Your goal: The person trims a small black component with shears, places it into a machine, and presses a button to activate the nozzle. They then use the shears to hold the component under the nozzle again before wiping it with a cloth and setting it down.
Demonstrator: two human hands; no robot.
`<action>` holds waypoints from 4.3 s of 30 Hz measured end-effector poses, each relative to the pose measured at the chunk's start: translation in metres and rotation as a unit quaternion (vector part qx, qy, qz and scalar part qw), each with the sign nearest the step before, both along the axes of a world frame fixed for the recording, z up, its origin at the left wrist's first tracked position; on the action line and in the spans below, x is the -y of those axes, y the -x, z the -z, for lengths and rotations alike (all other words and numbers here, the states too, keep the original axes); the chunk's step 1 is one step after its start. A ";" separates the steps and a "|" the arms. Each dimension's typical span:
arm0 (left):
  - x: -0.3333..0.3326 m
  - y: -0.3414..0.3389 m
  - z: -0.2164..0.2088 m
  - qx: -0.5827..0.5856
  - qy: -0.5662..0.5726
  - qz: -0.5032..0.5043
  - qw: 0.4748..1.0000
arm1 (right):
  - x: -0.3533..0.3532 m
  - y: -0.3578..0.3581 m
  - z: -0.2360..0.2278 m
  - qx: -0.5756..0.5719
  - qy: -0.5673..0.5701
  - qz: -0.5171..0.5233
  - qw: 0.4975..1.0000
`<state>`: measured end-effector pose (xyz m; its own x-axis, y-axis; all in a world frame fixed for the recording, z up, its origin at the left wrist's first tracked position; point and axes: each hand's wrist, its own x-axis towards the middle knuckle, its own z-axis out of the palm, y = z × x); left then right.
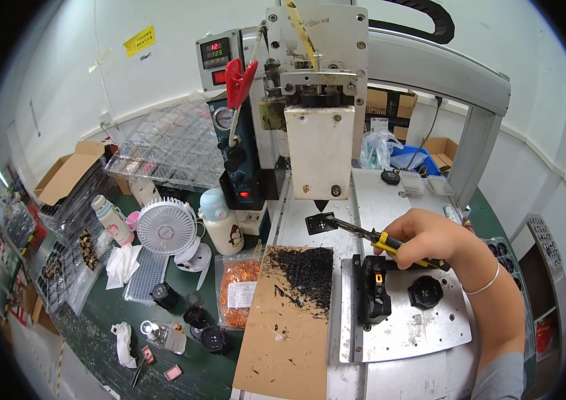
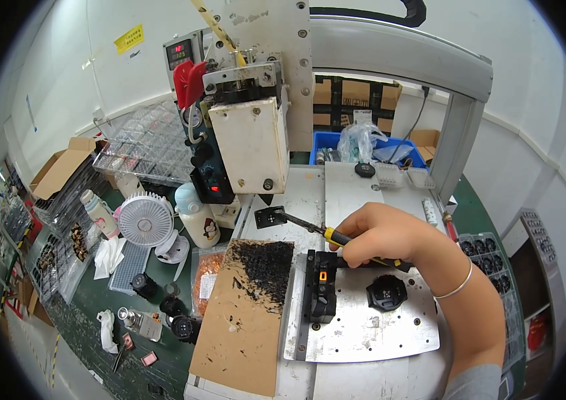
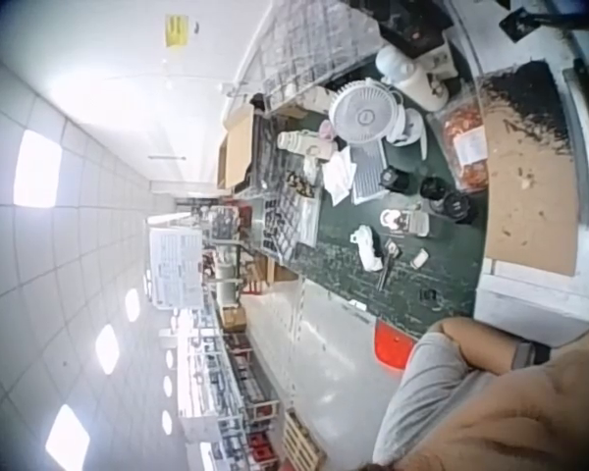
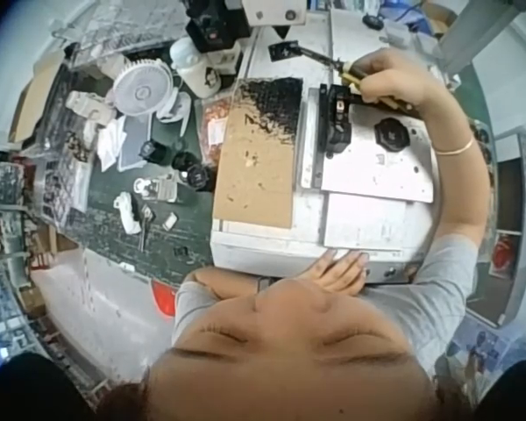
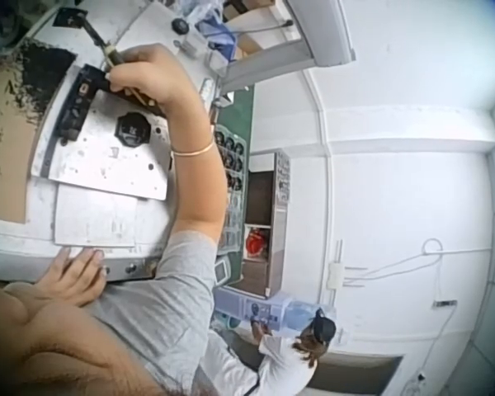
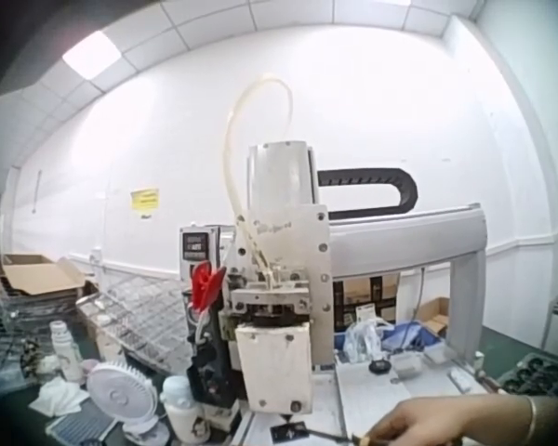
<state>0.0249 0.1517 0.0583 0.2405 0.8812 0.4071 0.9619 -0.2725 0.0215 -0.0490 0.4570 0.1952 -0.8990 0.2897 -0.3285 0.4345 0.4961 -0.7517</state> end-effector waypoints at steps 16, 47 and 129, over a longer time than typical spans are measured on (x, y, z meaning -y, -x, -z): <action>-0.001 -0.005 0.004 -0.006 -0.029 -0.008 1.000 | 0.002 0.000 0.004 -0.002 -0.011 -0.011 1.000; -0.001 -0.005 0.003 0.010 -0.030 -0.007 0.999 | 0.006 0.001 0.002 0.007 -0.002 0.010 1.000; -0.004 -0.009 0.005 0.011 -0.057 -0.027 0.998 | 0.015 0.008 0.005 -0.033 -0.027 -0.009 0.999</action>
<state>0.0336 0.1558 0.0536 0.1837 0.8401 0.5104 0.9748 -0.2225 0.0154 -0.0567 0.4418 0.1899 -0.9238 0.2888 -0.2515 0.3746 0.5448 -0.7502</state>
